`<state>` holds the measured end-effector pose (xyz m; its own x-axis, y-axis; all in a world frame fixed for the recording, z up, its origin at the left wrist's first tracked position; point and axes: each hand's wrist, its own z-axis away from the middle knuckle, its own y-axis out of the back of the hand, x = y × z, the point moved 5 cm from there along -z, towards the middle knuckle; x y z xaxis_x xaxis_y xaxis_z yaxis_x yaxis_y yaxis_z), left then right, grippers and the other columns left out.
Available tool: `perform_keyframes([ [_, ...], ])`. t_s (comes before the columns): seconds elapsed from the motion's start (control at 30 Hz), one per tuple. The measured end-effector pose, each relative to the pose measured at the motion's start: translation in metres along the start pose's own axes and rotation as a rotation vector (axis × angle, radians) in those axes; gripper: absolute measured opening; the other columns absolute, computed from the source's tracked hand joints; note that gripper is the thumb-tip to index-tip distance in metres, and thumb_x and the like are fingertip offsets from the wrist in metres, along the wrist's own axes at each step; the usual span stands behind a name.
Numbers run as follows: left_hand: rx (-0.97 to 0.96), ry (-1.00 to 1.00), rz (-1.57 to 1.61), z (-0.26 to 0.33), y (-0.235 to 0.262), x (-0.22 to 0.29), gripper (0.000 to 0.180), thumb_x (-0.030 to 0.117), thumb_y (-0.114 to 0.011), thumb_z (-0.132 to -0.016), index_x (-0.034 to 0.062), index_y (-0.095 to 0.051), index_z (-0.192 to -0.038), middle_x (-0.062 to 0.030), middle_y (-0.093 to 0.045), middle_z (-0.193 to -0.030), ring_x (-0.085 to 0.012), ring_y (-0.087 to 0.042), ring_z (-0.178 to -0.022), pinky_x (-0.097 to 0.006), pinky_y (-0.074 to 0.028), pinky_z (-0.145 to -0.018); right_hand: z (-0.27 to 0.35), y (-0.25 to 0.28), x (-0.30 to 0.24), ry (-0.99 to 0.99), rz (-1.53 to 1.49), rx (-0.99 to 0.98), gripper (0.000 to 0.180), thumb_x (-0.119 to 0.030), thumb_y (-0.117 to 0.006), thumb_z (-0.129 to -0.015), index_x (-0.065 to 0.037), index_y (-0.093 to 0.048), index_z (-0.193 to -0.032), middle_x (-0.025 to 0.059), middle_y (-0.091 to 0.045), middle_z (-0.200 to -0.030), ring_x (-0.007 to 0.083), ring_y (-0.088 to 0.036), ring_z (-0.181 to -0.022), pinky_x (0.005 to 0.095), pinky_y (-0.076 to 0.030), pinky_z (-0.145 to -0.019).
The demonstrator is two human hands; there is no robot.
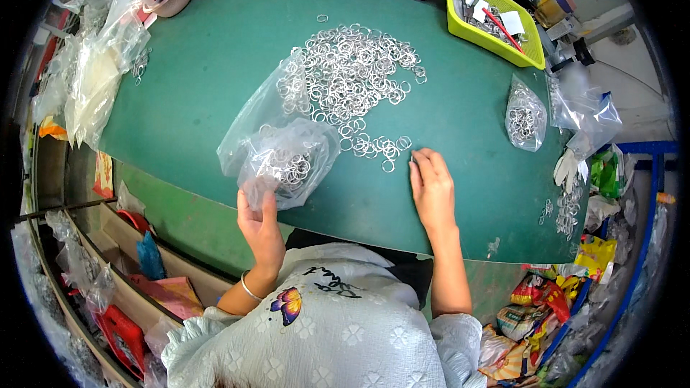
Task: The person sorts small metal rings by picking them up by hand from a pile on a workbench and placing them into a clear plastic bag.
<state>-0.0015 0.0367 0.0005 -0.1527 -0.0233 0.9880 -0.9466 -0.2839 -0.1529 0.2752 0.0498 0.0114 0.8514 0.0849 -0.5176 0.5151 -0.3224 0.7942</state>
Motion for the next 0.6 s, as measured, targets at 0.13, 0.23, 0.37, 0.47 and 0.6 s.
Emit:
perform_keyframes([
  [0.13,-0.001,0.0,0.002,0.0,0.0,0.001,0.032,0.007,-0.053,-0.094,-0.0053,-0.046,-0.123,-0.0098,-0.056,-0.116,-0.0156,-0.053,-0.107,-0.029,-0.041,-0.094,-0.002,0.01,0.002,-0.101,-0.126,0.077,0.013,0.005,-0.063,-0.081,0.005,-0.065,-0.094,0.014,-0.065,-0.093,0.0198,-0.064,-0.073,0.028,-0.051,-0.065],
  [0.23,-0.002,-0.019,-0.005,0.0,0.001,0.001,0.031,0.006,-0.053,-0.094,-0.0044,-0.047,-0.122,-0.0094,-0.056,-0.115,-0.0155,-0.053,-0.106,-0.029,-0.041,-0.094,0.003,0.001,-0.006,-0.264,-0.461,0.108,0.012,0.008,-0.062,-0.08,0.005,-0.066,-0.091,0.0123,-0.066,-0.088,0.0143,-0.064,-0.073,0.0261,-0.051,-0.067],
  [0.37,-0.005,-0.027,0.011,0.001,-0.002,0.003,0.029,0.006,-0.053,-0.094,-0.0038,-0.048,-0.12,-0.0091,-0.057,-0.113,-0.0155,-0.054,-0.106,-0.029,-0.041,-0.094,0.005,-0.01,-0.077,-0.014,-0.548,0.032,0.014,0.009,-0.061,-0.081,0.006,-0.065,-0.094,0.014,-0.064,-0.098,0.0157,-0.064,-0.077,0.0255,-0.053,-0.069],
  [0.47,-0.012,-0.023,0.029,0.0,-0.004,0.001,0.029,0.006,-0.053,-0.094,-0.004,-0.048,-0.12,-0.0095,-0.057,-0.114,-0.0155,-0.054,-0.106,-0.029,-0.042,-0.093,0.001,-0.019,-0.128,0.245,-0.511,-0.046,0.015,0.009,-0.064,-0.077,0.003,-0.066,-0.091,0.0145,-0.064,-0.099,0.0197,-0.064,-0.076,0.0273,-0.052,-0.068],
  [0.6,-0.005,-0.006,-0.017,0.0,-0.001,0.002,0.028,0.006,-0.053,-0.094,-0.0042,-0.048,-0.12,-0.01,-0.057,-0.115,-0.0156,-0.055,-0.106,-0.028,-0.042,-0.092,-0.002,-0.021,-0.116,0.222,-0.467,-0.118,0.018,0.005,-0.068,-0.074,0.001,-0.065,-0.092,0.0138,-0.063,-0.099,0.0246,-0.064,-0.081,0.0316,-0.052,-0.07],
])
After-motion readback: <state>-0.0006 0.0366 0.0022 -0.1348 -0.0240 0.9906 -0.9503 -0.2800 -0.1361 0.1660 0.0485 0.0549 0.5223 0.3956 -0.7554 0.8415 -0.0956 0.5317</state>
